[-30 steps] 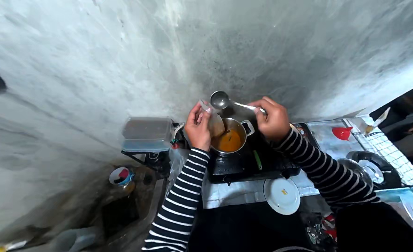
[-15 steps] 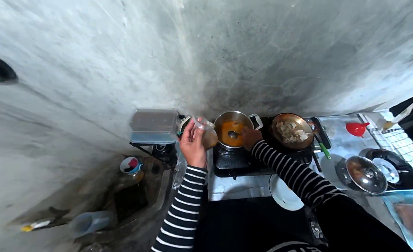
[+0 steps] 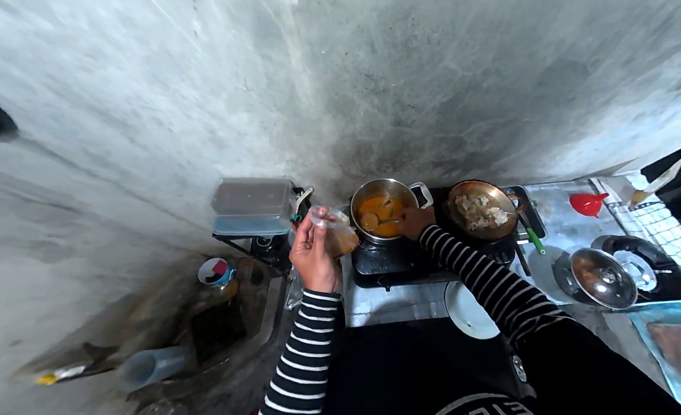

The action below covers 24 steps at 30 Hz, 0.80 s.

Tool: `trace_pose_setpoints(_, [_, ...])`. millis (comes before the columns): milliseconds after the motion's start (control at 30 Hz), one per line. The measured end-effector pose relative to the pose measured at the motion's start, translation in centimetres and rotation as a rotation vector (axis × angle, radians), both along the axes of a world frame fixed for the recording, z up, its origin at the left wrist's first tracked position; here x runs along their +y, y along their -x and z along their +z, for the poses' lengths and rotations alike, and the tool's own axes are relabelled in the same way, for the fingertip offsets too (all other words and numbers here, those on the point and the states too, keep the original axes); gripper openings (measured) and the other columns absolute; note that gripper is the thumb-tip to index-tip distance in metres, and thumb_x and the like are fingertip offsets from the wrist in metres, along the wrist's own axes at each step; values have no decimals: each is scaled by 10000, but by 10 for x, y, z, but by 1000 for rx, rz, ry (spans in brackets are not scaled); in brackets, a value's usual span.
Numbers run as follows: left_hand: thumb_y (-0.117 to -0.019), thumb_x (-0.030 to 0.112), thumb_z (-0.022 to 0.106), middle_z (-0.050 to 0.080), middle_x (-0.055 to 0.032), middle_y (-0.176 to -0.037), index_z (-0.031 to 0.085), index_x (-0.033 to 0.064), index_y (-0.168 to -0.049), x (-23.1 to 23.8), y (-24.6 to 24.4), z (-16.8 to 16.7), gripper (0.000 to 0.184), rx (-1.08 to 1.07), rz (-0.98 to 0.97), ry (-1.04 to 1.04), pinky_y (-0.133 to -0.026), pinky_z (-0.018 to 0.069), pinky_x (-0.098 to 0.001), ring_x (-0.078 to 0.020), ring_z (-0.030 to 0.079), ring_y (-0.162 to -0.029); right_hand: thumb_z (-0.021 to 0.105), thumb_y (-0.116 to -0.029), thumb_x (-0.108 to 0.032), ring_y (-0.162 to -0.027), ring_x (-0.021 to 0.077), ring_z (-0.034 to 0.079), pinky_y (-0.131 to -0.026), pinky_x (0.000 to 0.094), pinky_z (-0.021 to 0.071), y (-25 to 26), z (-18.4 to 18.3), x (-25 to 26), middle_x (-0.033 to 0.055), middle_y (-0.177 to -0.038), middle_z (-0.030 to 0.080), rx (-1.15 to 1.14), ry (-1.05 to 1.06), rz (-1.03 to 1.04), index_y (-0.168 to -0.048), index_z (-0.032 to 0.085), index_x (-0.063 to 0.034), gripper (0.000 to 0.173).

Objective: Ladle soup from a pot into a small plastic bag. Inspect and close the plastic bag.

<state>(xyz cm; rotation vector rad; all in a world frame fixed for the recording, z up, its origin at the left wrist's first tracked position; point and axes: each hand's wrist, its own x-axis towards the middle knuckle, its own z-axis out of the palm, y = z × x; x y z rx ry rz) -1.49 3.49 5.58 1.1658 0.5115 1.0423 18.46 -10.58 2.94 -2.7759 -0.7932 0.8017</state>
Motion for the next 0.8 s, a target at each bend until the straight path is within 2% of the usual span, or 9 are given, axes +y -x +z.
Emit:
trace_pose_setpoints(133, [-1028, 107, 593, 711, -145, -1221, 656, -6, -1282, 2, 1, -8, 285, 25, 3, 1, -973, 573, -428, -264, 685, -1127, 566, -1018, -258, -1152, 329, 664, -1114, 622, 341, -9, 6, -9, 118, -1144, 754, -44, -120, -60, -1205, 750, -182, 273])
trace_pose_setpoints(300, [-1025, 96, 595, 717, -142, -1206, 666, -6, -1260, -1, -3, -11, 266, 19, 9, 13, -988, 562, -424, -258, 682, -1130, 564, -1008, -230, -1113, 314, 678, -1108, 611, 336, -15, 16, -18, 105, -1096, 766, -118, -121, -67, -1198, 747, -195, 266])
trace_pose_setpoints(467, [-1026, 109, 600, 716, -137, -1220, 677, 3, -1256, -4, -9, -9, 265, -5, 0, 21, -986, 563, -424, -259, 683, -1134, 581, -980, -208, -1146, 286, 666, -1118, 585, 329, -13, 10, -23, 78, -1141, 759, -157, -71, -80, -1215, 733, -183, 281])
trace_pose_setpoints(567, [-1029, 107, 595, 711, -126, -1238, 678, 16, -1259, -7, -12, -5, 260, 5, -11, 37, -992, 561, -428, -251, 674, -1155, 565, -994, -206, -1181, 284, 656, -1141, 580, 311, -11, 10, -25, 80, -1181, 752, -131, -41, -79, -1250, 726, -182, 303])
trace_pose_setpoints(800, [-1045, 138, 580, 697, -136, -1270, 675, 20, -1271, -11, -6, -4, 273, -13, -36, 47, -994, 563, -442, -273, 670, -1170, 589, -975, -231, -1174, 302, 660, -1110, 608, 341, -6, -4, -25, 93, -1250, 723, -234, 12, 76, -1226, 723, -123, 304])
